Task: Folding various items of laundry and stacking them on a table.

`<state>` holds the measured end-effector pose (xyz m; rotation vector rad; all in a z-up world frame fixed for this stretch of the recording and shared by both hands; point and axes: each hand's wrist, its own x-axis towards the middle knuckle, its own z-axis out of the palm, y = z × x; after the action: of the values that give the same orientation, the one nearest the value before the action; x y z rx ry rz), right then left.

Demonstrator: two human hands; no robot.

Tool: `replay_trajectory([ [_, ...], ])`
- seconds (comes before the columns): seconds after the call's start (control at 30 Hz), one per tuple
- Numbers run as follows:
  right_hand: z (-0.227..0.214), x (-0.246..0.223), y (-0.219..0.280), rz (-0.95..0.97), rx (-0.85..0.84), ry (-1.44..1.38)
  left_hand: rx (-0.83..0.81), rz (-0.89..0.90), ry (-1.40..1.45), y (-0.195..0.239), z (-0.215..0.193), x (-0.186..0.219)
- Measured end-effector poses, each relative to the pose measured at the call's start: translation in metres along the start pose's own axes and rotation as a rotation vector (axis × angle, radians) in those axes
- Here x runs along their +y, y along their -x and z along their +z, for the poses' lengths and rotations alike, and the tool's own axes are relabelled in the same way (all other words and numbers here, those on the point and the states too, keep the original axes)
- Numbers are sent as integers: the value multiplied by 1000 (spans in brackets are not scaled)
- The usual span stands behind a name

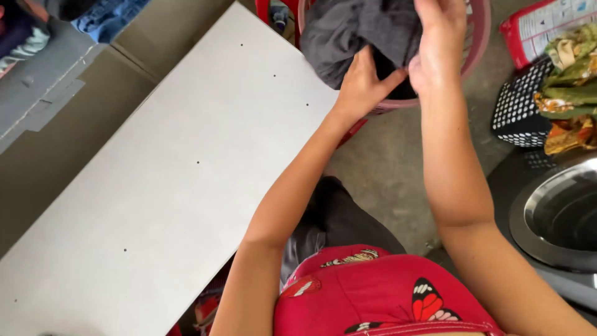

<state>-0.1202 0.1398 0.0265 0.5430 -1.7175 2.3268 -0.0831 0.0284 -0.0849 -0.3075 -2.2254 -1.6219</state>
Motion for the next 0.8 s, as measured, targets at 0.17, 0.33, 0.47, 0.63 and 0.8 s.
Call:
replay_trajectory([
  [0.17,-1,-51,41,15,-149,-58,74,26,59,-8,18,40],
  [0.33,-50,-68,76,-200,-153,690,-67,321,43,7,44,54],
  [0.47,-172,-52,80,-147,129,755,-670,-12,424,9,22,116],
  [0.63,-309,-93,102,213,515,187,-568,-317,468,-19,34,97],
  [0.8,-411,-103,164,420,321,181,-247,-462,-215,-28,106,57],
])
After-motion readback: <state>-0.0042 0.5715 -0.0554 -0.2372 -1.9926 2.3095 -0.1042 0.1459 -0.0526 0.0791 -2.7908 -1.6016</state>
